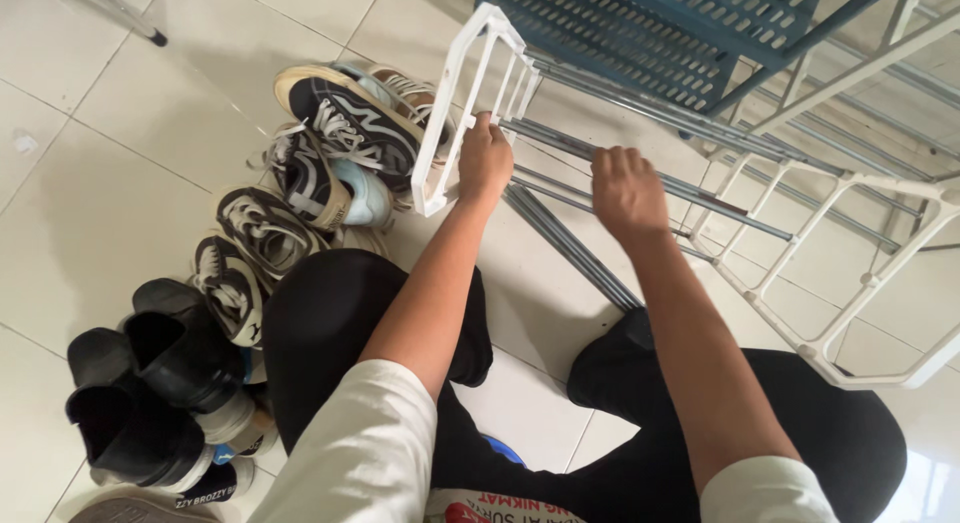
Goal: The person assembles a white plastic and metal shoe rack by inserting metal rods into plastic side frames. They repeatedly pick up rods, align them with the frame slots, and push them into place while sitting on the floor.
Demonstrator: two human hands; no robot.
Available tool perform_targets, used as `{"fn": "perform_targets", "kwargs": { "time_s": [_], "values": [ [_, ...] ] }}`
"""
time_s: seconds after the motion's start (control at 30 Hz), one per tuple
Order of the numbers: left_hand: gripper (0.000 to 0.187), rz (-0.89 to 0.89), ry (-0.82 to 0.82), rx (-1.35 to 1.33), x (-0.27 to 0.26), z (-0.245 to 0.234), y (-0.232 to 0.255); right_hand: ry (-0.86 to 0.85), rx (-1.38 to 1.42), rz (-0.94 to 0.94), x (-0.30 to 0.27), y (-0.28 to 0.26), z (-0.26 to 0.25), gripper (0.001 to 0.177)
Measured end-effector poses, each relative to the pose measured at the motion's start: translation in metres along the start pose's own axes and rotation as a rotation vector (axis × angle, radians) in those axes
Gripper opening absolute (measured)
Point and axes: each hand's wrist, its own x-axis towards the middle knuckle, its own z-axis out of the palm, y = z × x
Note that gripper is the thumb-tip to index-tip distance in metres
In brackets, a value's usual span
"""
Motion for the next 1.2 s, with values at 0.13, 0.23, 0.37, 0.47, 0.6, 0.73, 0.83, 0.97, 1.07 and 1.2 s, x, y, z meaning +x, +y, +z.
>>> {"fn": "perform_targets", "kwargs": {
  "time_s": [0.13, 0.23, 0.37, 0.47, 0.6, 0.73, 0.83, 0.97, 1.07, 1.2],
  "values": [
    [0.048, -0.105, -0.032, 0.032, -0.005, 0.001, 0.016, 0.008, 0.103, -0.043, 0.017, -0.024, 0.012, 0.036],
    [0.050, -0.066, 0.015, 0.087, -0.011, 0.003, 0.022, 0.027, 0.107, -0.055, 0.033, -0.045, 0.025, 0.042],
    [0.045, -0.049, 0.029, 0.080, -0.011, 0.002, 0.023, -0.016, 0.026, 0.019, 0.054, -0.067, 0.048, 0.033],
    [0.038, 0.003, 0.070, 0.067, -0.014, -0.002, 0.024, -0.080, -0.030, 0.027, 0.066, -0.073, 0.058, 0.022],
    [0.035, 0.032, 0.099, 0.020, -0.020, -0.006, 0.031, -0.258, 0.157, 0.075, 0.076, -0.061, 0.053, 0.015],
    [0.039, -0.200, -0.089, -0.052, -0.021, -0.011, 0.035, -0.463, 0.345, 0.153, 0.086, -0.050, 0.035, 0.027],
    [0.045, -0.149, -0.070, -0.029, -0.022, -0.012, 0.031, -0.586, 0.505, 0.193, 0.100, -0.036, 0.028, 0.035],
    [0.052, -0.147, -0.109, -0.002, -0.026, -0.006, 0.021, -0.885, 0.891, 0.258, 0.115, -0.013, 0.032, 0.048],
    [0.050, -0.122, -0.050, -0.054, -0.021, 0.000, 0.014, -0.887, 0.917, 0.305, 0.119, -0.015, 0.040, 0.054],
    [0.050, -0.202, -0.073, -0.055, 0.004, 0.002, -0.003, -0.279, 0.352, -0.023, 0.097, -0.054, 0.055, 0.018]
  ]
}}
